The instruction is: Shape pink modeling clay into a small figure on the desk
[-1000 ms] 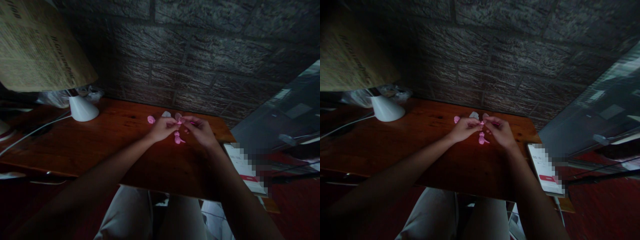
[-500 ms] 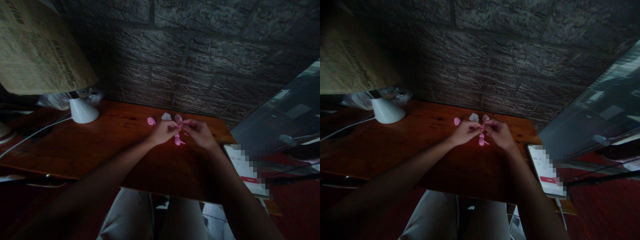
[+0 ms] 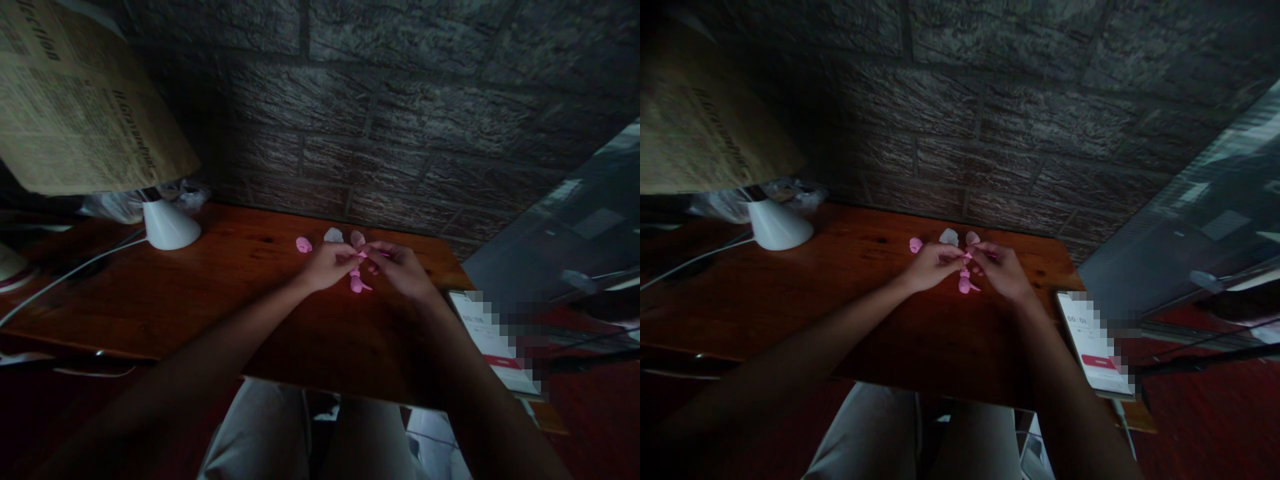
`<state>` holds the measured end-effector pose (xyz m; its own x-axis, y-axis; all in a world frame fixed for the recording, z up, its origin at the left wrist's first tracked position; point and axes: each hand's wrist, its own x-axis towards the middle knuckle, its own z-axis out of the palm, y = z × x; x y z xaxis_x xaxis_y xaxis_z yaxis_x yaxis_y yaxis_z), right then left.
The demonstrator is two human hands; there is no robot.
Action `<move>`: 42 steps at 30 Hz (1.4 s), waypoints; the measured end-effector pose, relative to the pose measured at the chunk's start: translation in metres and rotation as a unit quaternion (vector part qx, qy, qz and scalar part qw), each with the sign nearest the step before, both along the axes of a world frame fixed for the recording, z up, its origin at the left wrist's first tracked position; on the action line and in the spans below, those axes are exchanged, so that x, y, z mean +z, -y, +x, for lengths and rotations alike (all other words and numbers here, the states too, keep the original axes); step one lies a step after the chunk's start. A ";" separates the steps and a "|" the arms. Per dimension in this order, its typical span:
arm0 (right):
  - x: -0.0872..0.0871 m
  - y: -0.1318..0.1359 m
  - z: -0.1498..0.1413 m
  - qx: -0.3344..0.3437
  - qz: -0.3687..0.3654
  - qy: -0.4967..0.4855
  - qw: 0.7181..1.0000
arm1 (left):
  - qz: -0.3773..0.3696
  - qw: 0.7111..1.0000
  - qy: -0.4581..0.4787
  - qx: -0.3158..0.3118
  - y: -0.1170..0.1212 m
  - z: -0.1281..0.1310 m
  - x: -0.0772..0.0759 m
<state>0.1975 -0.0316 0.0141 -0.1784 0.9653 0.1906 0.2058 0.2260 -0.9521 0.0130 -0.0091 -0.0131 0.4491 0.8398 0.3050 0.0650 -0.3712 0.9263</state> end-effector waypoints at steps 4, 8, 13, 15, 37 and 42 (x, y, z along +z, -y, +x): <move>0.000 -0.001 0.000 -0.022 -0.018 -0.012 1.000 | -0.030 0.999 0.019 -0.012 -0.001 0.000 0.001; 0.000 -0.001 0.002 -0.016 -0.030 -0.025 0.999 | -0.068 0.997 0.048 -0.009 -0.003 -0.001 0.001; 0.000 0.000 0.003 0.008 -0.037 -0.035 0.999 | -0.111 0.991 0.079 0.004 -0.004 -0.002 0.002; 0.000 0.000 0.002 0.012 -0.042 -0.040 0.998 | -0.132 0.987 0.090 0.007 -0.003 -0.002 0.004; 0.001 0.001 0.001 -0.009 -0.080 -0.104 0.991 | -0.291 0.938 0.187 -0.015 -0.002 -0.005 0.020; 0.004 0.006 -0.005 0.035 -0.110 -0.105 0.988 | -0.295 0.932 0.208 -0.021 -0.002 -0.005 0.021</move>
